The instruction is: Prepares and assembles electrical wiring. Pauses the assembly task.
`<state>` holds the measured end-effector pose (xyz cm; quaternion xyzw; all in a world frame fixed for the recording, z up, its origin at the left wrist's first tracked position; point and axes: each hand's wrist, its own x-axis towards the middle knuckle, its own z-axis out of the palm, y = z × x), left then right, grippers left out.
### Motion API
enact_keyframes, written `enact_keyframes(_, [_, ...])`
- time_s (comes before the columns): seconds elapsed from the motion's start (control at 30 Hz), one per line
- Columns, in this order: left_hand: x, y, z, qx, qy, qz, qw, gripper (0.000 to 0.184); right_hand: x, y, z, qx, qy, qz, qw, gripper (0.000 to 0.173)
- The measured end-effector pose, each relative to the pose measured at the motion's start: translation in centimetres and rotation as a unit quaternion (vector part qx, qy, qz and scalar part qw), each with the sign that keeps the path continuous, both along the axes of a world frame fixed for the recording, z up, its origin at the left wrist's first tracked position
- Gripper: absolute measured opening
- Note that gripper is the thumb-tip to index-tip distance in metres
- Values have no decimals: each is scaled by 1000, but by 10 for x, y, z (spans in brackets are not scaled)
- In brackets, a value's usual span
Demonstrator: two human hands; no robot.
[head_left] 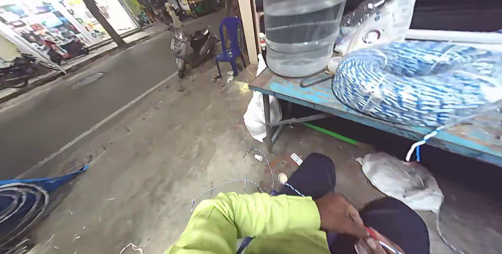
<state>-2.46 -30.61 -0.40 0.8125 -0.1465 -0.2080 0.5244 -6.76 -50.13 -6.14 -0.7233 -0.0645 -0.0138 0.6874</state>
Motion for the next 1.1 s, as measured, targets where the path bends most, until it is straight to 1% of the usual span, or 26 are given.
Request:
enact_keyframes(0.07, [-2, 0, 1, -15, 88, 24, 996, 25, 1, -10, -14, -39, -58, 38, 997, 16])
enact_keyframes(0.17, [-2, -1, -7, -44, 169, 44, 984, 21, 1, -14, -18, -63, -75, 42, 994, 19])
enact_keyframes(0.27, [-2, 1, -12, -90, 195, 52, 975, 16, 5, -12, -17, -95, -75, 39, 992, 21])
enact_keyframes(0.33, [-3, 2, -10, -117, 204, 58, 970, 13, 4, -8, -7, -167, -76, 26, 983, 23])
enact_keyframes(0.4, [-10, -1, -6, -127, 251, 70, 957, 13, 0, -6, 3, -220, -71, 18, 973, 24])
enact_keyframes(0.43, [-12, -3, -7, -136, 282, 80, 946, 12, 0, -8, 5, -216, -66, 19, 974, 22])
enact_keyframes(0.47, [-12, -4, -12, -164, 307, 87, 934, 11, 3, -10, 7, -195, -55, 23, 979, 21])
enact_keyframes(0.53, [-11, -5, -30, -252, 358, 74, 896, 13, 7, -14, 6, -122, -13, 21, 992, 22])
enact_keyframes(0.6, [-5, -5, -40, -328, 391, 65, 858, 17, 14, -15, 1, -73, 17, -33, 997, 22])
enact_keyframes(0.67, [-3, -10, -40, -338, 397, 90, 848, 18, 12, -14, 0, -106, 27, -90, 990, 20])
enact_keyframes(0.7, [-2, -13, -38, -330, 394, 106, 851, 18, 9, -14, 0, -132, 16, -103, 986, 19])
enact_keyframes(0.73, [-1, -15, -36, -320, 387, 120, 856, 18, 5, -13, 1, -147, -7, -101, 984, 16])
enact_keyframes(0.77, [-1, -17, -34, -312, 378, 131, 862, 18, 2, -13, 1, -152, -38, -87, 984, 18])
enact_keyframes(0.83, [-3, -21, -31, -292, 351, 139, 879, 18, -2, -14, -1, -159, -88, -52, 982, 29])
enact_keyframes(0.87, [-3, -24, -30, -286, 337, 143, 886, 18, -2, -15, -1, -162, -96, -43, 981, 31])
enact_keyframes(0.93, [-3, -27, -29, -268, 310, 149, 900, 18, 0, -17, 0, -174, -92, -47, 979, 25])
enact_keyframes(0.97, [-6, -29, -31, -251, 283, 150, 913, 18, 0, -17, 1, -189, -83, -53, 977, 22])
enact_keyframes(1.0, [-9, -29, -33, -222, 237, 146, 935, 18, -1, -17, 2, -205, -75, -56, 974, 20])
enact_keyframes(1.03, [-14, -28, -36, -172, 163, 140, 961, 19, -2, -16, 2, -223, -68, -58, 971, 19])
enact_keyframes(1.07, [-19, -27, -40, -106, 66, 130, 984, 20, -4, -14, 2, -239, -61, -59, 967, 18])
enact_keyframes(1.1, [-22, -27, -43, -46, -38, 115, 992, 19, -4, -13, 1, -254, -55, -59, 964, 19])
